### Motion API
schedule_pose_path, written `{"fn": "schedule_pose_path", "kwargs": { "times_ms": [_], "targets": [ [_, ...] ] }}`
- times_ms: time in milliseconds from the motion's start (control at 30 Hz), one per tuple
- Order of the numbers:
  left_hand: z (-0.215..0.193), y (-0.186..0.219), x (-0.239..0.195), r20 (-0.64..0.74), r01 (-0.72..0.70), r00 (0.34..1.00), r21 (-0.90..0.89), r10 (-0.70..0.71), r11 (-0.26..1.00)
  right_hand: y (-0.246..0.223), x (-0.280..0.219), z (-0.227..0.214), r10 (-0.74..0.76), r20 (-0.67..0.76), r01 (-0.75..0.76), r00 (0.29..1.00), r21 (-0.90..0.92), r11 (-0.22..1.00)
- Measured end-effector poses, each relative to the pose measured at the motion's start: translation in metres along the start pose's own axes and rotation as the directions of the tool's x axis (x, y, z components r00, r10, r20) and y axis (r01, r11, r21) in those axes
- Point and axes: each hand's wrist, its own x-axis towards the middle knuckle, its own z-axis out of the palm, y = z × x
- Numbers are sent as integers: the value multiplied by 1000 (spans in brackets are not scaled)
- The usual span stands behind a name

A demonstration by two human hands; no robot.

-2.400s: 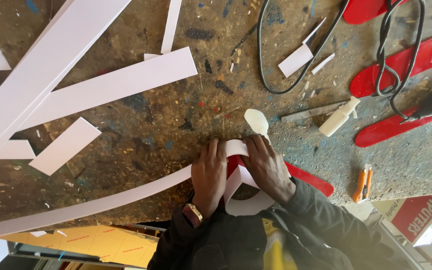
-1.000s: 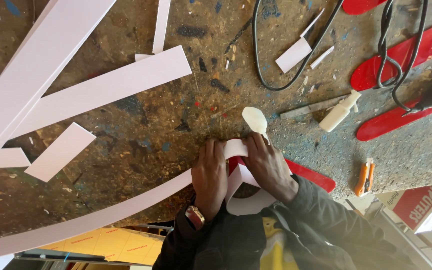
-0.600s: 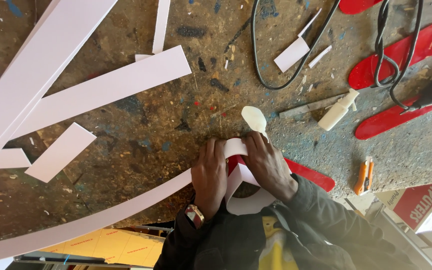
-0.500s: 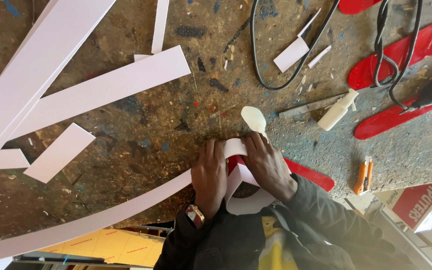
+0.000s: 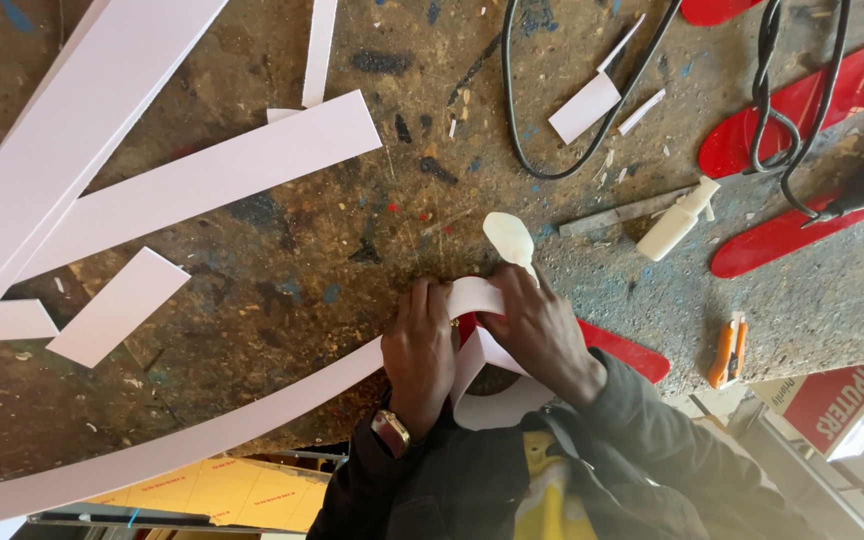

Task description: Gluing white plastic strips to the edge of a red letter 'D' to create a 3D sign component.

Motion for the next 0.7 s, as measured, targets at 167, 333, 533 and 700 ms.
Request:
{"fn": "schedule_pose_path", "kwargs": {
  "times_ms": [167,333,533,700],
  "targets": [
    [8,-2,-2,-2,0,1000,-1,0,1000,-13,2,-85,71,-73,-54,995,219,974],
    [1,0,1,-18,-16,1000,-38,16,999,-3,34,-89,22,-347,91,938,307,947],
    [-2,-1,2,-84,-13,996,-31,10,999,4,44,-73,-93,-417,209,904,241,948],
    [9,-1,-9,-43,-1,999,-58,-1,998,22,-43,-63,81,-548,206,833,442,873]
  ]
}}
